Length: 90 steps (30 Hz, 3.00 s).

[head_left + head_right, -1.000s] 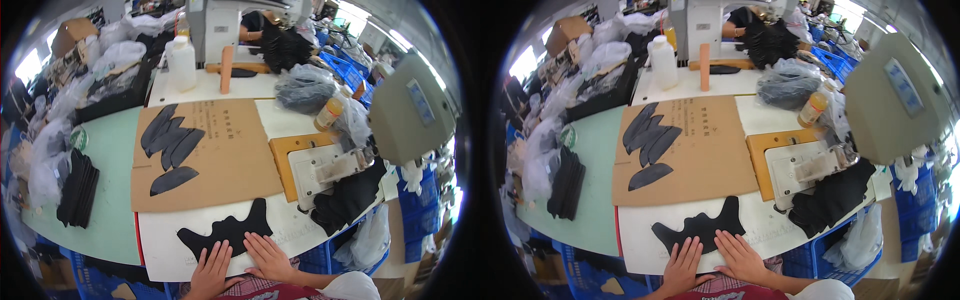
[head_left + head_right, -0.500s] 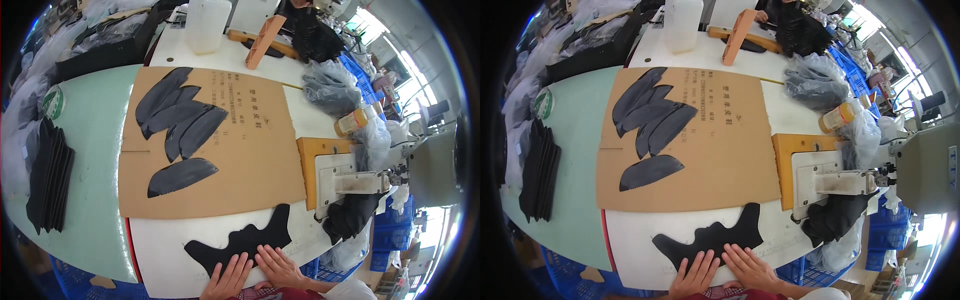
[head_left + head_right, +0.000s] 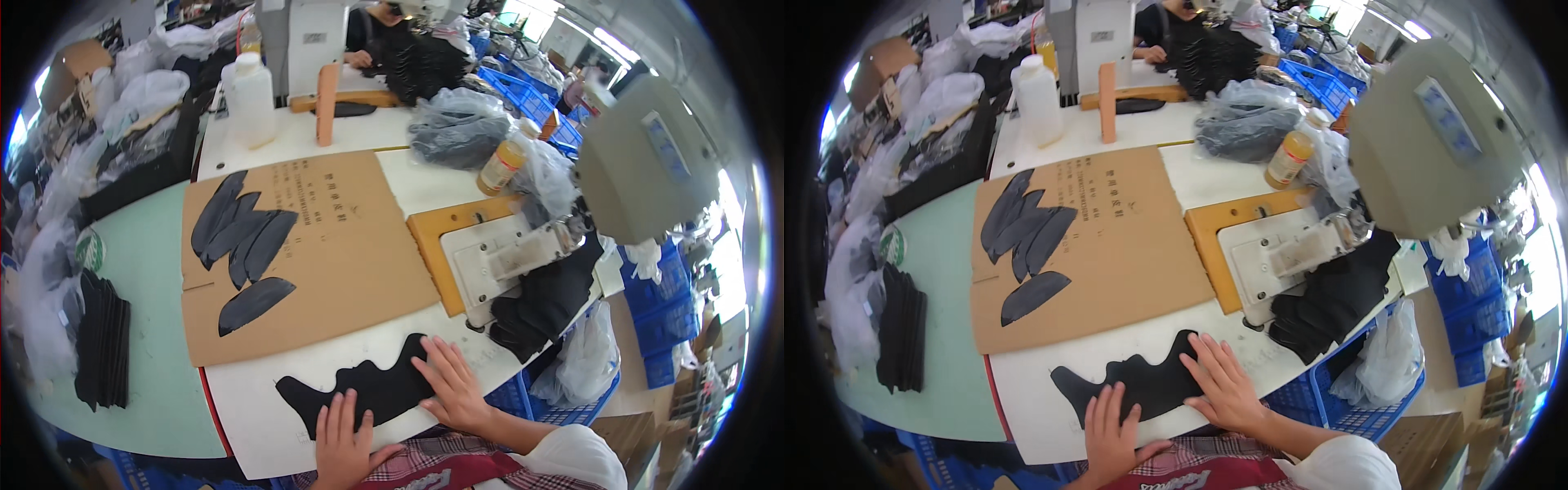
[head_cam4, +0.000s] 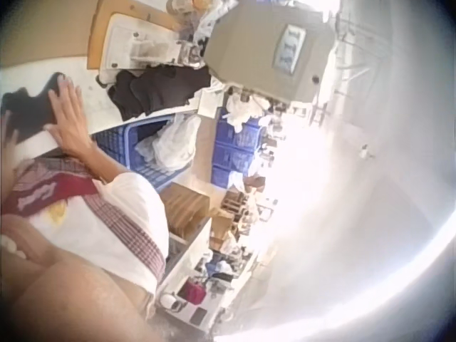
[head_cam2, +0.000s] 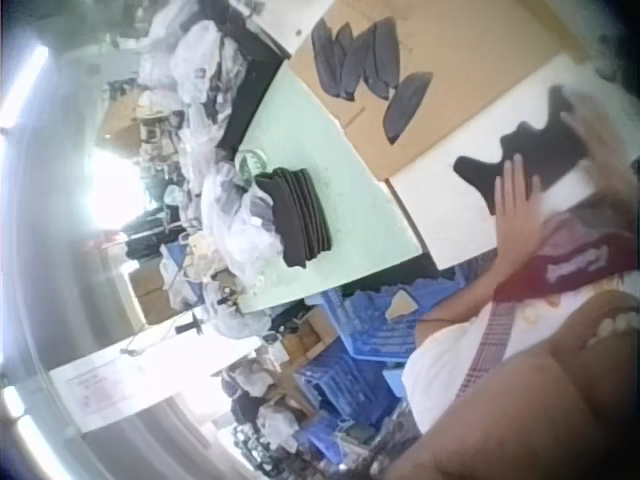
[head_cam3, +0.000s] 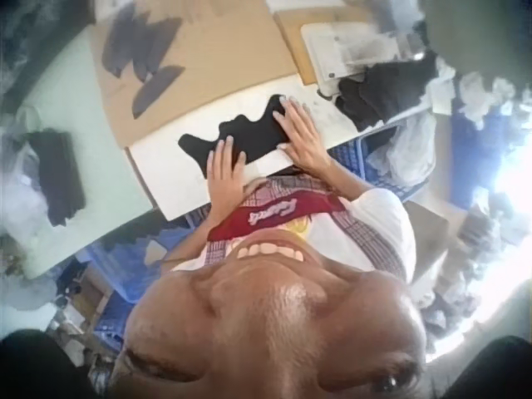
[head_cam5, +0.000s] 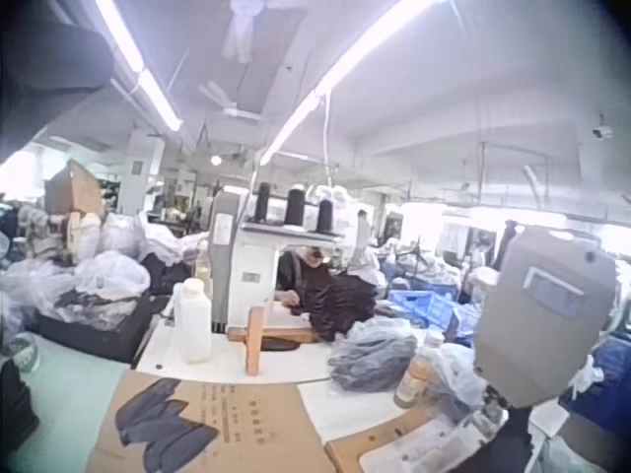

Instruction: The person repeatedly picks up small black fabric pieces from a stack and places them onto a larger black fabric piece on the table. They align the small pieces along the edge of the larger piece, then move the assembled unit to a pile on the right. The cycle repeats with new pieces from the stack.

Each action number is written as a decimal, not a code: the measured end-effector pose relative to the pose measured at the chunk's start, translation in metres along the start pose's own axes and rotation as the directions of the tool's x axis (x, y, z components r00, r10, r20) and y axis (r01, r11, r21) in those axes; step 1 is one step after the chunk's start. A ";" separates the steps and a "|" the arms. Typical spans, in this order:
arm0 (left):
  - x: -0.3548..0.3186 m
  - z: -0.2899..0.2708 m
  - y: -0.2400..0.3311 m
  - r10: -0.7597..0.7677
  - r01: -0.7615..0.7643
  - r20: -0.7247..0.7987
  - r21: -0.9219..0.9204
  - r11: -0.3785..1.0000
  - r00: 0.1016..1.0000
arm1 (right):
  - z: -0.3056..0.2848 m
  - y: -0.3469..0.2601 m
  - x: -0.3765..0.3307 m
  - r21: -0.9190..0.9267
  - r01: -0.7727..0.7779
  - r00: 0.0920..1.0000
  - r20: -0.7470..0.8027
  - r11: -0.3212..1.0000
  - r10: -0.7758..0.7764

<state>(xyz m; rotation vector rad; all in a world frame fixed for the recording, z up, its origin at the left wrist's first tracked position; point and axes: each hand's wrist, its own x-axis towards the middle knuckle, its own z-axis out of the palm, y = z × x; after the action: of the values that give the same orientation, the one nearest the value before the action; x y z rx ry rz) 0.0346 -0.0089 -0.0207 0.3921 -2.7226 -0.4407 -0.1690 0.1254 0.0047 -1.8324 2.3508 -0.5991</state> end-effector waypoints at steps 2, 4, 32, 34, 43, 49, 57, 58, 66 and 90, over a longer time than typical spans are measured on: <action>0.012 -0.004 -0.003 0.015 -0.015 -0.006 -0.054 0.998 1.000 | 0.007 0.000 0.002 -0.013 0.001 0.999 -0.046 1.000 -0.002; 0.022 -0.009 -0.004 -0.023 0.027 0.037 -0.120 0.992 0.999 | 0.007 -0.001 0.003 -0.006 0.024 0.991 -0.129 1.000 -0.024; -0.007 -0.021 0.011 0.031 -0.012 0.260 -0.072 0.997 0.965 | 0.011 0.007 -0.005 0.138 0.031 0.949 -0.316 0.990 0.015; -0.001 -0.027 0.005 0.033 -0.006 0.231 -0.112 0.994 0.972 | 0.009 0.010 0.002 0.147 0.041 0.946 -0.323 0.988 0.009; 0.014 -0.142 -0.047 -0.300 0.294 0.061 -0.459 0.839 0.952 | 0.016 0.002 -0.006 0.223 0.034 0.940 -0.337 0.974 0.044; 0.001 -0.232 -0.179 -0.247 0.563 -0.623 0.380 0.734 0.742 | 0.014 0.007 -0.006 0.217 0.074 0.951 -0.309 0.973 -0.004; -0.034 -0.196 -0.311 -0.531 0.668 -0.409 0.381 0.640 0.742 | -0.029 0.020 -0.012 0.007 0.028 0.894 -0.447 1.000 -0.022; -0.037 -0.198 -0.310 -0.509 0.656 -0.419 0.401 0.640 0.752 | -0.046 0.027 -0.013 -0.053 -0.067 0.861 -0.507 0.996 0.030; -0.041 -0.198 -0.310 -0.584 0.720 -0.422 0.402 0.566 0.694 | -0.081 0.084 -0.034 -0.322 -0.616 0.745 -0.534 0.719 0.400; 0.059 0.019 0.042 -0.016 0.015 -0.004 -0.029 0.999 1.000 | -0.126 0.164 -0.075 -0.305 -0.500 0.811 -0.493 0.811 0.314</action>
<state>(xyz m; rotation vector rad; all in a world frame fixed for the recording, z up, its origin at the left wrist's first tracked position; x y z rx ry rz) -0.0350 0.0154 -0.0050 0.4062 -2.7074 -0.4819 -0.3373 0.2600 0.0481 -1.2974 3.2742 -0.4876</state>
